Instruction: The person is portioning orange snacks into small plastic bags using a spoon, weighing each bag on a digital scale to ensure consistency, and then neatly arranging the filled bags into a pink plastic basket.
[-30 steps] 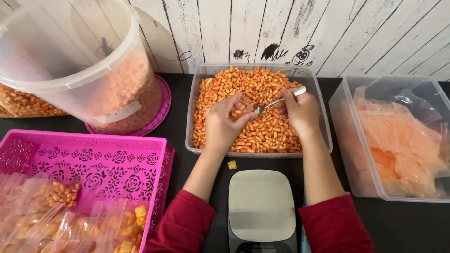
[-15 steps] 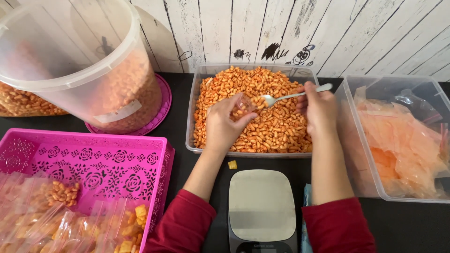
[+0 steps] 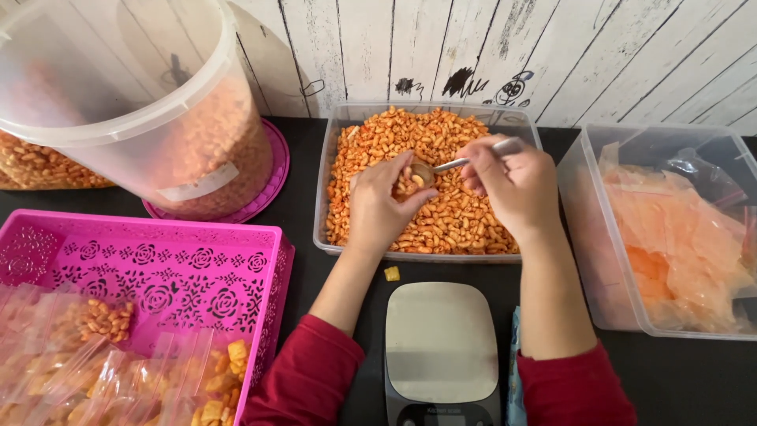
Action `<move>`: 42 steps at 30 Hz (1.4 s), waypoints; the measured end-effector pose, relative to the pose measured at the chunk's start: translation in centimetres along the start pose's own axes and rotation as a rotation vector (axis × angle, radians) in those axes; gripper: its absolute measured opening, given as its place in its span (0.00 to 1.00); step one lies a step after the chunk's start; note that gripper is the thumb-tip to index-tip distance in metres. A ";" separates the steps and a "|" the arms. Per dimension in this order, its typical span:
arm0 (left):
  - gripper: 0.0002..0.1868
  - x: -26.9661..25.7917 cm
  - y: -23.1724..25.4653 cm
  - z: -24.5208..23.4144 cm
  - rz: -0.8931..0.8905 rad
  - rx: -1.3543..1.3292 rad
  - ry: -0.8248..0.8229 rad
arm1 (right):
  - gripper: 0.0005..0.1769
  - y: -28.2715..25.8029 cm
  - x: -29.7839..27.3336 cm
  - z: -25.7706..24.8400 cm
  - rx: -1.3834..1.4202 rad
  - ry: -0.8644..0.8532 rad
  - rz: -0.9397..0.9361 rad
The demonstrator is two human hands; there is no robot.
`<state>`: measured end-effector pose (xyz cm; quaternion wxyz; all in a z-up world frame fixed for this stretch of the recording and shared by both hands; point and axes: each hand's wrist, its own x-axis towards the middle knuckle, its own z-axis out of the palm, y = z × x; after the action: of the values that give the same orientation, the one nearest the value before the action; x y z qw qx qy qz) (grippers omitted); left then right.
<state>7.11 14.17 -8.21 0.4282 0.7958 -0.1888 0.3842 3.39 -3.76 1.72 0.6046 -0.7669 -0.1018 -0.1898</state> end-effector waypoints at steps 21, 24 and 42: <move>0.34 0.3 0.4 -0.4 -0.004 -0.014 0.053 | 0.15 8.8 1.7 -0.7 -0.022 0.252 0.457; 0.34 0.1 0.2 -0.2 -0.013 -0.009 0.057 | 0.16 8.0 1.6 -0.8 0.032 0.256 0.504; 0.36 0.2 0.3 0.3 -0.014 -0.119 0.045 | 0.14 -0.9 -0.4 0.7 -0.032 0.108 -0.061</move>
<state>7.25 13.75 -8.01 0.4815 0.7614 -0.1961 0.3873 2.75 -2.84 2.24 0.5907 -0.7616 -0.0893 -0.2510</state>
